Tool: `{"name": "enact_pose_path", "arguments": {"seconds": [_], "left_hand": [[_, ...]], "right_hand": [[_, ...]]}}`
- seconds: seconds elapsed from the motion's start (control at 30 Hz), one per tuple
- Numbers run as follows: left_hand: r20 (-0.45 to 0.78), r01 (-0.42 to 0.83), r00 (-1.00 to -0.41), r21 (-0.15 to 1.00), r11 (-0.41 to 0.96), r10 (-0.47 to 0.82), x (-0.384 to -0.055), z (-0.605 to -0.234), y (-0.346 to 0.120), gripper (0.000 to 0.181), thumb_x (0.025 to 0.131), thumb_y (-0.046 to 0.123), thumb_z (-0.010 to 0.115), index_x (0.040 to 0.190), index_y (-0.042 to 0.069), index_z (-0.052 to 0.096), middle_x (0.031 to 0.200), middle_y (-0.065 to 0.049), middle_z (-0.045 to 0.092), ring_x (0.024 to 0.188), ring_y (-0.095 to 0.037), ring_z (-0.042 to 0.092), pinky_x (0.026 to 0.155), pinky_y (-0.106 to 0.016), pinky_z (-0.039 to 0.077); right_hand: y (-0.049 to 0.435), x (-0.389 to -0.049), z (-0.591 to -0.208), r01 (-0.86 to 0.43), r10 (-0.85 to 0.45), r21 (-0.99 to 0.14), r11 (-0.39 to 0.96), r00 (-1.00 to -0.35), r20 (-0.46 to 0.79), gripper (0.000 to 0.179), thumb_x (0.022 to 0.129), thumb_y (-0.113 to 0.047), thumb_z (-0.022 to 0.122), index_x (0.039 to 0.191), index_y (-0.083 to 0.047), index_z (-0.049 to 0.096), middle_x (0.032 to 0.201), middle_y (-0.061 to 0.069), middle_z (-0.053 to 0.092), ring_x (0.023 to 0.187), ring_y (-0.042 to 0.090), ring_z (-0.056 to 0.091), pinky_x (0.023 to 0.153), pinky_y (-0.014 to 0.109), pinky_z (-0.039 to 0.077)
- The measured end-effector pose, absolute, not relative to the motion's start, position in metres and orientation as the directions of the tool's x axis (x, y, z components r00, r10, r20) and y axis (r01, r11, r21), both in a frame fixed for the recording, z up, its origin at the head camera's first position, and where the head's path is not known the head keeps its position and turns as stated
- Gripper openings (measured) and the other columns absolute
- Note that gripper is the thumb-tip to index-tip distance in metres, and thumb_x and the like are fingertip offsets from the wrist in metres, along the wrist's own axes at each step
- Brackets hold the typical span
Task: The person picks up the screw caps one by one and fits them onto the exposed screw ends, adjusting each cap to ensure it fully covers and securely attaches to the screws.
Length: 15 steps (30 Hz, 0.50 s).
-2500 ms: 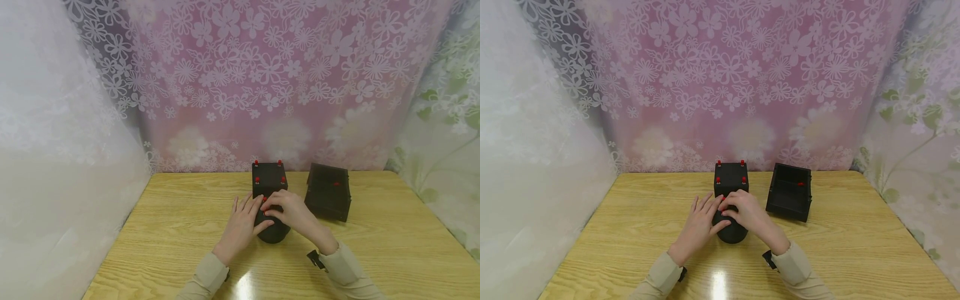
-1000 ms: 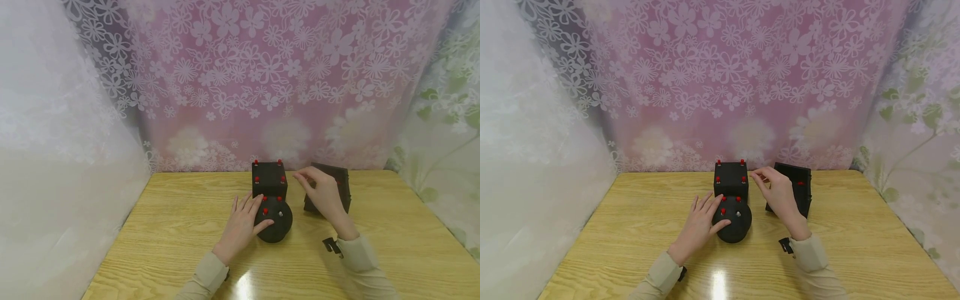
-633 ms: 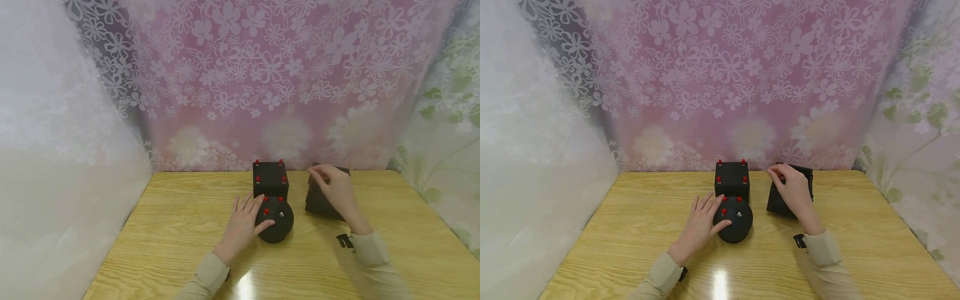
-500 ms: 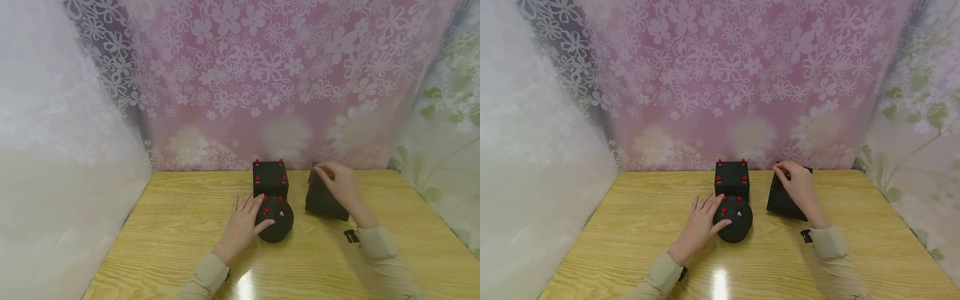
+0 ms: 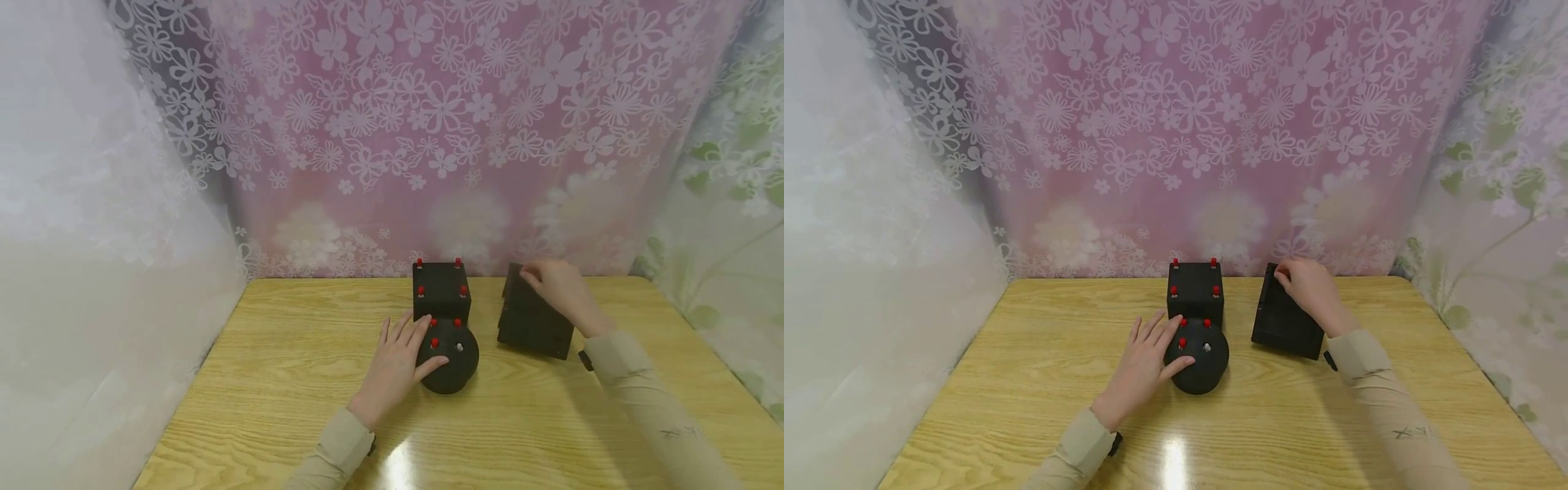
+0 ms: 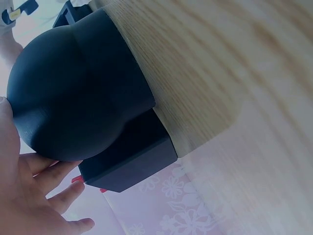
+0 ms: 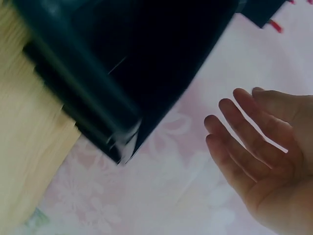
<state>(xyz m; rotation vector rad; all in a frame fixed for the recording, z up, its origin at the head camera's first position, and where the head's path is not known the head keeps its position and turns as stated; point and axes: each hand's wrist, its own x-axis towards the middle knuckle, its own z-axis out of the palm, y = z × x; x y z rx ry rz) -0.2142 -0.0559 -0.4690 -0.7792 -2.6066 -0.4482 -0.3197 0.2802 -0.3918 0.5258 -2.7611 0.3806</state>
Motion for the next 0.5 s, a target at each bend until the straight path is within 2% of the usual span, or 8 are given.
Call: {"name": "enact_pose_path", "arguments": {"seconds": [0.07, 0.13, 0.3, 0.37, 0.5], "left_hand": [[0.438, 0.574, -0.776, 0.192, 0.796, 0.454, -0.214, -0.469, -0.056, 0.08, 0.098, 0.066, 0.045, 0.157, 0.013, 0.039, 0.154, -0.006, 0.048, 0.149, -0.029, 0.035, 0.125, -0.055, 0.016], [0.438, 0.576, -0.775, 0.194, 0.794, 0.456, -0.214, -0.469, -0.056, 0.08, 0.098, 0.066, 0.045, 0.157, 0.013, 0.039, 0.154, -0.007, 0.048, 0.149, -0.029, 0.035, 0.125, -0.055, 0.017], [0.442, 0.58, -0.772, 0.195, 0.791, 0.457, -0.215, -0.469, -0.057, 0.08, 0.098, 0.066, 0.044, 0.157, 0.012, 0.039, 0.154, -0.007, 0.048, 0.149, -0.029, 0.035, 0.123, -0.058, 0.021], [0.441, 0.578, -0.773, 0.192, 0.793, 0.456, -0.215, -0.469, -0.057, 0.08, 0.098, 0.066, 0.044, 0.157, 0.012, 0.039, 0.154, -0.007, 0.048, 0.149, -0.029, 0.034, 0.123, -0.058, 0.022], [0.436, 0.577, -0.774, 0.188, 0.795, 0.459, -0.215, -0.469, -0.056, 0.08, 0.098, 0.066, 0.043, 0.157, 0.012, 0.039, 0.154, -0.008, 0.049, 0.149, -0.029, 0.035, 0.123, -0.058, 0.022]], "right_hand": [[0.281, -0.326, -0.393, -0.39, -0.331, -0.155, 0.908, -0.893, 0.306, 0.017, 0.098, -0.009, 0.066, 0.1, 0.005, 0.074, 0.093, 0.021, 0.073, 0.076, 0.034, 0.07, 0.068, 0.051, 0.058], [0.282, -0.332, -0.394, -0.387, -0.344, -0.117, 0.915, -0.897, 0.276, 0.014, 0.097, -0.005, 0.065, 0.092, 0.005, 0.073, 0.083, 0.018, 0.072, 0.07, 0.031, 0.067, 0.065, 0.049, 0.058], [0.283, -0.345, -0.402, -0.393, -0.379, -0.015, 0.92, -0.896, 0.233, 0.033, 0.093, 0.005, 0.056, 0.061, -0.003, 0.055, 0.058, 0.007, 0.052, 0.052, 0.02, 0.046, 0.046, 0.039, 0.045], [0.282, -0.348, -0.406, -0.393, -0.389, 0.021, 0.919, -0.897, 0.21, 0.036, 0.091, 0.008, 0.053, 0.057, -0.004, 0.05, 0.056, 0.008, 0.05, 0.05, 0.021, 0.046, 0.042, 0.039, 0.044], [0.282, -0.352, -0.415, -0.371, -0.374, 0.042, 0.928, -0.92, 0.119, 0.03, 0.091, 0.01, 0.051, 0.062, 0.0, 0.054, 0.062, 0.017, 0.057, 0.056, 0.03, 0.058, 0.047, 0.048, 0.053]]}}
